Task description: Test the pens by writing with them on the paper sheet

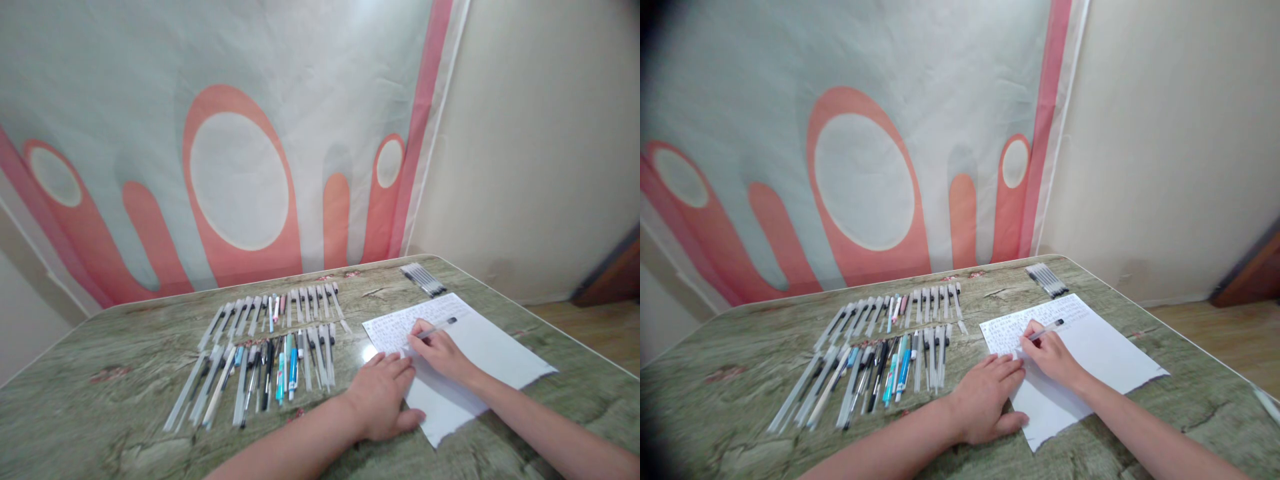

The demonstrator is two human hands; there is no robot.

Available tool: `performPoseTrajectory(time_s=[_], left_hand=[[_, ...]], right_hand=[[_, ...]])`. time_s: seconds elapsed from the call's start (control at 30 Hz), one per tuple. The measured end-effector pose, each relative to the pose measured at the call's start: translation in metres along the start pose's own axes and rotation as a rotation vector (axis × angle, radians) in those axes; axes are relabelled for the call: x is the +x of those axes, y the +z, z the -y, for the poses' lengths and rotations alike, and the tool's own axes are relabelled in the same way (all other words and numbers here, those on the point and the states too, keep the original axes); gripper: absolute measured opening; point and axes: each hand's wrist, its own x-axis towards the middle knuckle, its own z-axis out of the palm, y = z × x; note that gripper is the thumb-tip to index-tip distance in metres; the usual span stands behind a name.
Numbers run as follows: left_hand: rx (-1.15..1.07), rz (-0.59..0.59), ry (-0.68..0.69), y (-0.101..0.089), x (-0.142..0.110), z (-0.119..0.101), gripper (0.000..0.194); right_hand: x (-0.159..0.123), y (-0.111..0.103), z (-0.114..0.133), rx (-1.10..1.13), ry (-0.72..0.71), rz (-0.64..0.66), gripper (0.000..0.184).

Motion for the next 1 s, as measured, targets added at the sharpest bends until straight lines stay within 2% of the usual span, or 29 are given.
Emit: performPoseTrajectory(time_s=[0.47, 1.0], left_hand=[[0.041, 0.014, 0.005, 0.0002, -0.0002, 0.0007, 0.064], [0.048, 0.012, 0.005, -0.0020, 0.0000, -0.0017, 0.063]], right_hand=[[-0.0001, 0.0017, -0.0054, -0.009, 0.011, -0.054, 0.016], [0.0003, 0.0029, -0.0037, -0.031, -0.012, -0.027, 0.014]])
